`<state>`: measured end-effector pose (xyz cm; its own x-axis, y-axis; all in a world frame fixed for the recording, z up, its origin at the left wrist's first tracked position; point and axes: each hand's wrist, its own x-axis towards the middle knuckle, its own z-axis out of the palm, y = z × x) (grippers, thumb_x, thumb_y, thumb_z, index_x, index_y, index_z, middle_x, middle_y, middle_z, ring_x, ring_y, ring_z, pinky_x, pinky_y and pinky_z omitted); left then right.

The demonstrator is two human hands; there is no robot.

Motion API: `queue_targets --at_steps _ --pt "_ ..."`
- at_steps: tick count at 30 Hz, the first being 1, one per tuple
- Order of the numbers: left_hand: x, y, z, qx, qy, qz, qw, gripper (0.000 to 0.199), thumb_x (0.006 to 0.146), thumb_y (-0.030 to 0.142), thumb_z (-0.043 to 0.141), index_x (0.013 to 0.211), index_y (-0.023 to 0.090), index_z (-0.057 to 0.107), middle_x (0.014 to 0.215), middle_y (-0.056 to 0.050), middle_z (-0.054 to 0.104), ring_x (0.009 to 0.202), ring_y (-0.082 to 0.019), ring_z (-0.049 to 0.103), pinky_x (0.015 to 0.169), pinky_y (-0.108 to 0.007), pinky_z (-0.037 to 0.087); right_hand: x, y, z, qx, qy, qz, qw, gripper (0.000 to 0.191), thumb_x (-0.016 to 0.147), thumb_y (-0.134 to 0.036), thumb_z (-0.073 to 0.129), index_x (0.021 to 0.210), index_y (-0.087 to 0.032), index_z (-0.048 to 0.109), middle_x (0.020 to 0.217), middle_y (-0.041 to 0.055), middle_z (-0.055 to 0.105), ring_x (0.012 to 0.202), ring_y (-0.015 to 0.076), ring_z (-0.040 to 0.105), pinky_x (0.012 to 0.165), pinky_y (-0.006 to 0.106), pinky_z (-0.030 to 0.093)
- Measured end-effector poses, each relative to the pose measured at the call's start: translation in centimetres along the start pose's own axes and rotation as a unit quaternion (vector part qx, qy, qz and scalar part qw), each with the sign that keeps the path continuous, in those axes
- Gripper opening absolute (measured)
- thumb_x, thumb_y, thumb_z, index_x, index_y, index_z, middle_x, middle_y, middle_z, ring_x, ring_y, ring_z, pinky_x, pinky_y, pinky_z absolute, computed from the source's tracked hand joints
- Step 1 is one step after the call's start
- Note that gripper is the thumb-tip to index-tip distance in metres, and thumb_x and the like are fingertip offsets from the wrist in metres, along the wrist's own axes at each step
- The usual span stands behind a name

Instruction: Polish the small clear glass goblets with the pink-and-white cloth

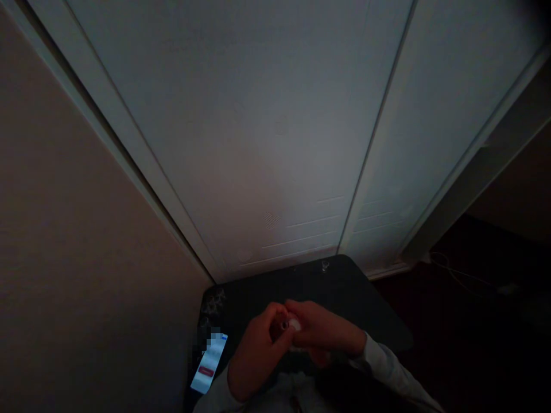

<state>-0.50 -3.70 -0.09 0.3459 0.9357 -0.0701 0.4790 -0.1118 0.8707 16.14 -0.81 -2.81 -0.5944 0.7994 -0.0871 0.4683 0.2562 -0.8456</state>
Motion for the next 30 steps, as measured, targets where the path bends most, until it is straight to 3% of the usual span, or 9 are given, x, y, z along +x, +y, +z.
queue_targets --at_steps 8,13,19,24,30 --pt "0.0 0.6 0.0 0.013 0.033 0.027 0.999 0.008 0.083 0.025 0.055 0.087 0.019 0.058 0.075 0.002 0.055 0.068 -0.015 0.051 0.065 -0.025 0.038 0.7 1.0 1.5 0.04 0.156 -0.036 0.986 0.012 0.073 -0.017 0.061 0.081 -0.019 0.051 0.073 -0.0021 0.056 0.066 0.0131 0.052 0.06 0.023 0.037" --pt "0.1 0.2 0.1 -0.052 0.055 0.036 0.996 0.012 0.083 0.03 0.057 0.088 0.02 0.057 0.078 0.001 0.057 0.073 -0.015 0.053 0.069 -0.026 0.04 0.4 1.2 1.9 0.095 0.216 -0.038 0.971 0.018 0.069 -0.016 0.062 0.081 -0.02 0.05 0.072 -0.003 0.052 0.064 0.0125 0.049 0.058 0.023 0.037" --pt "0.1 -1.2 0.7 -0.198 0.09 0.041 0.975 0.014 0.083 0.032 0.058 0.09 0.02 0.054 0.078 0.002 0.054 0.073 -0.014 0.052 0.069 -0.025 0.042 -0.2 0.5 1.5 0.24 0.208 -0.029 0.948 0.027 0.068 -0.024 0.07 0.083 -0.02 0.048 0.075 -0.0042 0.05 0.061 0.0101 0.047 0.053 0.021 0.041" --pt "0.1 -1.0 0.9 -0.278 0.097 0.037 0.955 0.017 0.081 0.033 0.06 0.086 0.02 0.052 0.076 0.003 0.053 0.07 -0.013 0.051 0.064 -0.023 0.042 -0.5 -0.2 1.5 0.414 0.16 -0.016 0.896 0.045 0.061 -0.035 0.078 0.086 -0.023 0.043 0.078 -0.0049 0.05 0.058 0.01 0.053 0.046 0.022 0.048" --pt "0.1 -0.3 0.8 -0.302 0.103 0.051 0.946 0.022 0.079 0.037 0.064 0.084 0.02 0.051 0.074 0.004 0.053 0.069 -0.012 0.051 0.063 -0.022 0.042 -0.6 -1.2 1.6 0.472 0.172 -0.026 0.864 0.051 0.059 -0.047 0.078 0.088 -0.024 0.042 0.074 -0.006 0.051 0.049 0.0081 0.052 0.039 0.02 0.045"
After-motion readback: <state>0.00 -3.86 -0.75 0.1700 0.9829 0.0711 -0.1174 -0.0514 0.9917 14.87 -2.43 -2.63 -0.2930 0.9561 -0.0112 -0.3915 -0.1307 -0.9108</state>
